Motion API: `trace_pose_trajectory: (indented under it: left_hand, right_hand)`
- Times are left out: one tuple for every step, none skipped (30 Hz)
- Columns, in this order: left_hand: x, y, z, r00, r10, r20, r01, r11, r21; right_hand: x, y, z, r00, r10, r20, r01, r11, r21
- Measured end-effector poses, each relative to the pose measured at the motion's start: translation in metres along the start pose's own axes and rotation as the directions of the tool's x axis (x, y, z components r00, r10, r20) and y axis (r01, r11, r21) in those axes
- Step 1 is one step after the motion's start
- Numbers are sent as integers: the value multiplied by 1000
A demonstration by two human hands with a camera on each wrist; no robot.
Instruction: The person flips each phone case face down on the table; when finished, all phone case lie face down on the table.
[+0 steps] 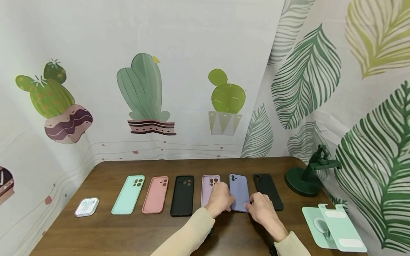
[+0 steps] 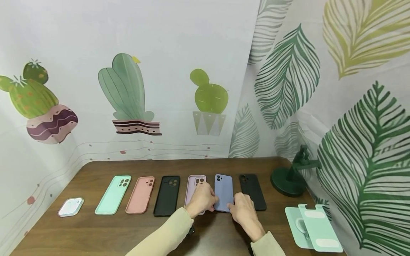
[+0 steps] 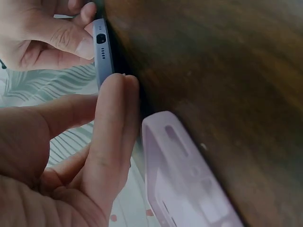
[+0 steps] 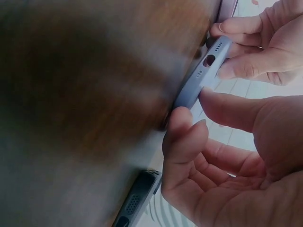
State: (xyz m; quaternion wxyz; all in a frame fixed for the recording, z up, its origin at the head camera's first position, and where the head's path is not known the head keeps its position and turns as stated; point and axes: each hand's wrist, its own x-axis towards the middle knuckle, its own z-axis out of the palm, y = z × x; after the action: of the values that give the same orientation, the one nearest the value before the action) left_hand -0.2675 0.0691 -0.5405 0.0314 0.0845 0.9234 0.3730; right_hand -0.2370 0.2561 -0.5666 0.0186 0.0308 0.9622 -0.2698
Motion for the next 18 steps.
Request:
trace_pose_trajectory:
  left_hand:
    - [0,1,0,1000,-1,-3,1,1000,20]
    - [1,1,1,1000,0,-11,1,999,45]
    - [0,1,1,1000,4,-22,-2,998,64]
    - [0,3,0,1000,6,-29,-4,997,73]
    - [0,3,1,999,6,-35,-3,997,83]
    - [0,4,1,999,1,-33,2,995,96]
    - [0,4,1,999,0,-34,4,995,104]
    - [2,3,3,999,-2,-35,6,994,112]
    - [1,4,2,999,-4,-33,7,994,109]
    - [2,4,3,1000,-12,-26,15,994,108]
    - [3,2,5,1000,-20,-23,22,994,109]
    - [2,4,4,1000,-20,-21,22,994,104]
    - [3,5,4,999,-27,-18,29,995,97]
    - [3,5,5,999,-31,-16,32,995,90]
    - [3,4,6,999,-35,-14,36,996,87]
    - [4,3,8,999,-39,-13,40,996,85]
    - [3,5,7,999,-31,-20,33,996,84]
    - [2,5,7,999,-27,-23,29,996,84]
  right_hand:
    - [0,0,0,1000,-3,-6,3,1000,-2]
    - [0,0,0,1000,-7,-12,7,1000,-4]
    - [0,0,0,1000,-8,-17,8,1000,-4]
    - [0,0,1,1000,-7,-22,7,1000,-5]
    - [0,0,1,1000,-9,-26,8,1000,-8]
    - [0,-1,0,1000,-9,-28,9,1000,-9]
    - [-1,-1,0,1000,-8,-30,8,1000,-11]
    - [-1,-2,-1,1000,-6,-30,6,1000,-12]
    - [-2,-3,-1,1000,-2,-30,2,1000,-13]
    - [-2,-4,-1,1000,6,-28,-6,1000,-17]
    - [-2,-5,-2,1000,12,-25,-12,1000,-18]
    - [-3,-6,-3,1000,18,-21,-19,1000,-17]
    - [-3,-6,-3,1000,15,-18,-15,1000,-17]
    - [-3,-6,-2,1000,21,-15,-22,1000,-18]
    - [-3,-7,-2,1000,27,-11,-28,999,-18]
    - [-2,-7,-2,999,32,-9,-33,999,-18]
    - [-2,-6,-2,1000,30,-8,-30,999,-17]
    - [-1,-5,-1,1000,26,-10,-26,1000,-16]
